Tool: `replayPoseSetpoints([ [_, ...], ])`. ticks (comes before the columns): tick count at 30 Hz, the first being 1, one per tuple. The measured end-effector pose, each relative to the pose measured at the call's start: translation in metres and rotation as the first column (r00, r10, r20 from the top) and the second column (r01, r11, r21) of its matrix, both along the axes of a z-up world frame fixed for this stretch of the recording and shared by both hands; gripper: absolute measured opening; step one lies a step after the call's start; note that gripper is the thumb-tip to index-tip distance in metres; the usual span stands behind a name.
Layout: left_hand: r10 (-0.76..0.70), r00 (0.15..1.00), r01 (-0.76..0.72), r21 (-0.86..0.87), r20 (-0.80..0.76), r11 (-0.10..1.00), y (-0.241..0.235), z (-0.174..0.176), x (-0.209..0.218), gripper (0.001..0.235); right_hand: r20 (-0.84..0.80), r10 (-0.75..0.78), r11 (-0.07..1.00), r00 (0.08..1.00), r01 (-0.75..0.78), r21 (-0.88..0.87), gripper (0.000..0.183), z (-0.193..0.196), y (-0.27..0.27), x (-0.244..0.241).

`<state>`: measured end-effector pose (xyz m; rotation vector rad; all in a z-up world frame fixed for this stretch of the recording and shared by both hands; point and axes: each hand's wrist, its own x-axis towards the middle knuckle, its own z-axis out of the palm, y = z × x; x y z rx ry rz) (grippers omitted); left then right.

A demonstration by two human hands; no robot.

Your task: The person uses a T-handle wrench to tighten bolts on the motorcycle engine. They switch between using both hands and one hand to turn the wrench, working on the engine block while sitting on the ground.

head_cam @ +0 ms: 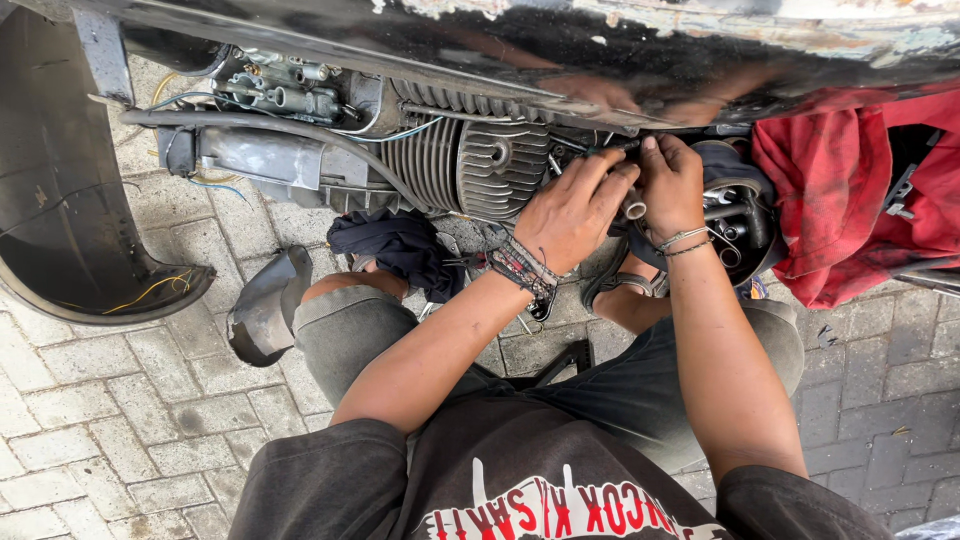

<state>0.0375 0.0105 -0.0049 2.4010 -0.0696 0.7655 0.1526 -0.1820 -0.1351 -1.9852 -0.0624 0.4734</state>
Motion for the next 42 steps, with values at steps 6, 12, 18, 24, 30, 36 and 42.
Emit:
replayPoseSetpoints([
  [6,0.126,0.99,-0.127,-0.026,-0.057,0.992,-0.007,-0.008,0.02,0.022,-0.163,-0.04,0.994,0.986,0.055,0.09,0.036,0.082,0.039,-0.021],
  [12,0.206,0.976,-0.207,-0.003,-0.066,0.978,-0.015,-0.034,0.026,0.037,-0.264,0.1,0.992,0.959,-0.117,-0.049,0.04,0.115,0.038,-0.033],
  [18,0.198,0.978,-0.196,0.042,-0.06,0.98,-0.005,-0.016,0.025,0.025,-0.211,0.06,0.997,0.976,-0.048,0.06,0.032,0.087,0.031,-0.033],
  [24,0.147,0.988,-0.142,0.097,-0.042,0.985,0.006,-0.001,0.02,0.021,-0.31,-0.106,0.979,0.945,0.153,0.133,0.02,0.076,0.036,-0.033],
  [30,0.166,0.985,-0.161,0.08,-0.056,0.984,0.009,0.004,0.023,0.024,-0.255,0.041,0.997,0.966,-0.057,-0.053,0.036,0.108,0.045,-0.038],
  [36,0.21,0.977,-0.205,0.142,-0.026,0.968,0.003,-0.016,0.027,0.027,0.012,0.427,0.864,0.904,-0.404,-0.3,0.039,0.117,0.03,-0.029],
  [42,0.111,0.985,-0.095,0.123,-0.134,0.988,0.008,-0.005,0.023,0.035,0.206,0.551,0.776,0.809,-0.405,-0.484,0.016,0.114,0.037,-0.035],
])
